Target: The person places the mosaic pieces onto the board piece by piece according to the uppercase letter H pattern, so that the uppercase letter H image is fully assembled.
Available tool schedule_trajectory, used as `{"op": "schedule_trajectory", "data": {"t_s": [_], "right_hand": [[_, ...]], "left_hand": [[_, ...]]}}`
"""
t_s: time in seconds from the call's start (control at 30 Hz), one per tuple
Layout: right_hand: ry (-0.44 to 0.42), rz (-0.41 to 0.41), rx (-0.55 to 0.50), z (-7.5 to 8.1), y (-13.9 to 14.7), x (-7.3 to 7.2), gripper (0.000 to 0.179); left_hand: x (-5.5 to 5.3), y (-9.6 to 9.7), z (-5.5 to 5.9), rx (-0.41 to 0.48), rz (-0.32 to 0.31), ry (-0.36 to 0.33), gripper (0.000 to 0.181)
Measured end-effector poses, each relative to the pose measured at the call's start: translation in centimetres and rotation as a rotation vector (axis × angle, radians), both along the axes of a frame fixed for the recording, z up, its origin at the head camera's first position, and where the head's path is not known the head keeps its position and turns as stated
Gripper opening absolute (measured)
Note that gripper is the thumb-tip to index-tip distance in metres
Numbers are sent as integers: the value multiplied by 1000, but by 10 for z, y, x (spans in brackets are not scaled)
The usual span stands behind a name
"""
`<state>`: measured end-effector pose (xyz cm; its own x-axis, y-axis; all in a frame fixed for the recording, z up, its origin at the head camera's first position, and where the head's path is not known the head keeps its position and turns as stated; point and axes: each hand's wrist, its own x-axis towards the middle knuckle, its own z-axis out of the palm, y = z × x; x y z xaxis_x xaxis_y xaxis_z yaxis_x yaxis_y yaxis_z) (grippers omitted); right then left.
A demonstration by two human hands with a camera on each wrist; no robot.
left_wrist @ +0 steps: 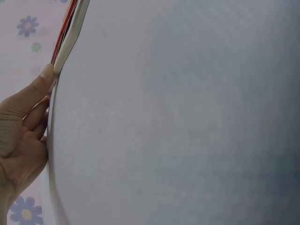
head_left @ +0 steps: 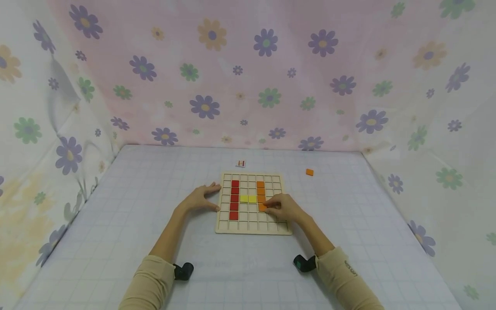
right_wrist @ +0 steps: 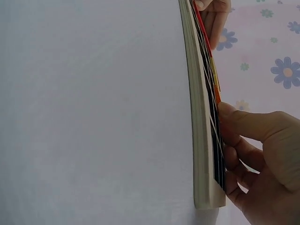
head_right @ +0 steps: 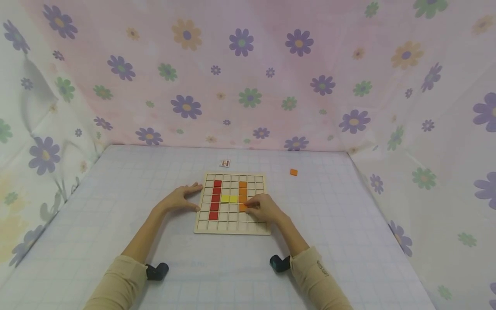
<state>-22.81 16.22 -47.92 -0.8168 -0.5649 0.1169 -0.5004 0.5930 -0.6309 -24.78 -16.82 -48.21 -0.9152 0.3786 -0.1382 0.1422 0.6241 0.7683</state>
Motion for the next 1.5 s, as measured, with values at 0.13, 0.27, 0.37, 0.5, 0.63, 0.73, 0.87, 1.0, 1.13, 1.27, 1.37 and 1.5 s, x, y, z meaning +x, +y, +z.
{"op": "schedule_trajectory", "data": {"t_s": [0.13, 0.27, 0.37, 0.5, 0.63, 0.73, 0.87, 1.0, 1.13, 1.27, 1.37, 1.5], "right_hand": [[-25, -22, 5, 1, -3, -1, 21], [-27, -32, -10, 2, -4, -2, 20], [-27, -27, -9, 2, -3, -2, 20], [-54, -28, -7, 3, -1, -1, 20], [-47, -27, -41, 2, 3, -2, 21], [-32, -67, -99, 1, 11, -5, 21], [22, -171, -172, 3, 28, -16, 21], [100, -304, -205, 3, 51, -32, 25], [124, -462, -228, 0, 73, -49, 33], [158, -556, -257, -3, 88, -62, 37], [165, -590, -221, -6, 95, -72, 42], [110, -618, -121, -10, 99, -81, 50]], "left_hand": [[-1, 0, -1, 0, -4, 7, 83], [-1, -1, -2, 2, -9, 16, 83], [0, 0, -2, 9, -9, 12, 83], [2, 1, -1, 16, -6, 0, 82], [3, 2, -2, 20, -4, 0, 82], [4, 2, -1, 18, -3, 1, 82], [3, 2, -2, 12, -9, 10, 82], [2, 0, -3, 10, -4, 14, 82], [2, -1, -3, 16, 1, 7, 82], [1, -2, -3, 14, -11, 19, 83], [0, -2, -3, 13, -13, 27, 83], [0, -2, -3, 18, -13, 25, 83]]}}
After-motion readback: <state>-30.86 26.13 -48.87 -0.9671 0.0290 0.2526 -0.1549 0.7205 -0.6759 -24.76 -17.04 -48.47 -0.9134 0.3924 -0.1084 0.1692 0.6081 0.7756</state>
